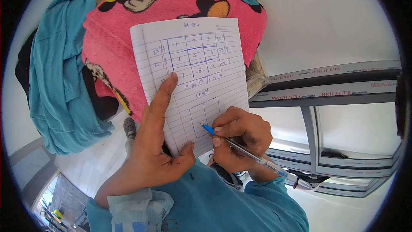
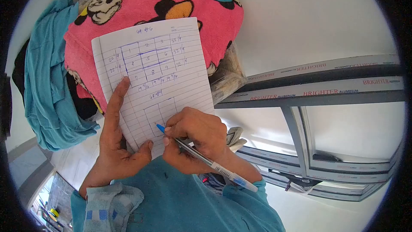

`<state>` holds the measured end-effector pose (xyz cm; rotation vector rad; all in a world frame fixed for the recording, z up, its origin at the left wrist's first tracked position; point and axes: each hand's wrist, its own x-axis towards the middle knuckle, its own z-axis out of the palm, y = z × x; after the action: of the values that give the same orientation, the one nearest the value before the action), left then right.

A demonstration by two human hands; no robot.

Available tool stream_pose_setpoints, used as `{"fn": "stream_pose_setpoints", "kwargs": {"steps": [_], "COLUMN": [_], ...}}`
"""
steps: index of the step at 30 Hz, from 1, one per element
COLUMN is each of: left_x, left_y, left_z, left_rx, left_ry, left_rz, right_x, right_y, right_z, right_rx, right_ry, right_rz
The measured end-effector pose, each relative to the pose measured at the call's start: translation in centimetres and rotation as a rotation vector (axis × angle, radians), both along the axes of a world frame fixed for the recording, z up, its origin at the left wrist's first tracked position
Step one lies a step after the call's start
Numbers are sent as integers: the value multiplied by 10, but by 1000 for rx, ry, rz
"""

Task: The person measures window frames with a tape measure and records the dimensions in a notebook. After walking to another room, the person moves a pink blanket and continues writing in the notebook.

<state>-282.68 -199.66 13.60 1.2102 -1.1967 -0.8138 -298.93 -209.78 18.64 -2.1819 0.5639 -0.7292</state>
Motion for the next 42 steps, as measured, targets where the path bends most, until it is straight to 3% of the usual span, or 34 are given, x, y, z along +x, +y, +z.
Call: {"fn": "stream_pose_setpoints", "kwargs": {"steps": [12, 18, 21, 27, 37, 42], "left_x": [-3, 0, 0, -1, -4, 0], "left_y": [0, 1, 1, 0, -1, -1], "left_z": [-1, 3, 2, 1, 0, 2], "left_rx": [25, 6, 23, 27, 24, -3], "left_ry": [26, -99, -36, 28, 89, -20], "left_rz": [12, 30, 13, 1, 4, 11], "right_x": [13, -11, -14, -3, 4, -11], "right_y": [-6, -12, -14, -2, 2, -6], "right_z": [-4, -6, -7, -4, -4, -7], "right_rx": [-215, -100, -54, -87, -160, -196], "right_ry": [-59, 2, -41, -45, -27, -34], "right_rz": [86, -131, -168, 53, 62, -26]}}
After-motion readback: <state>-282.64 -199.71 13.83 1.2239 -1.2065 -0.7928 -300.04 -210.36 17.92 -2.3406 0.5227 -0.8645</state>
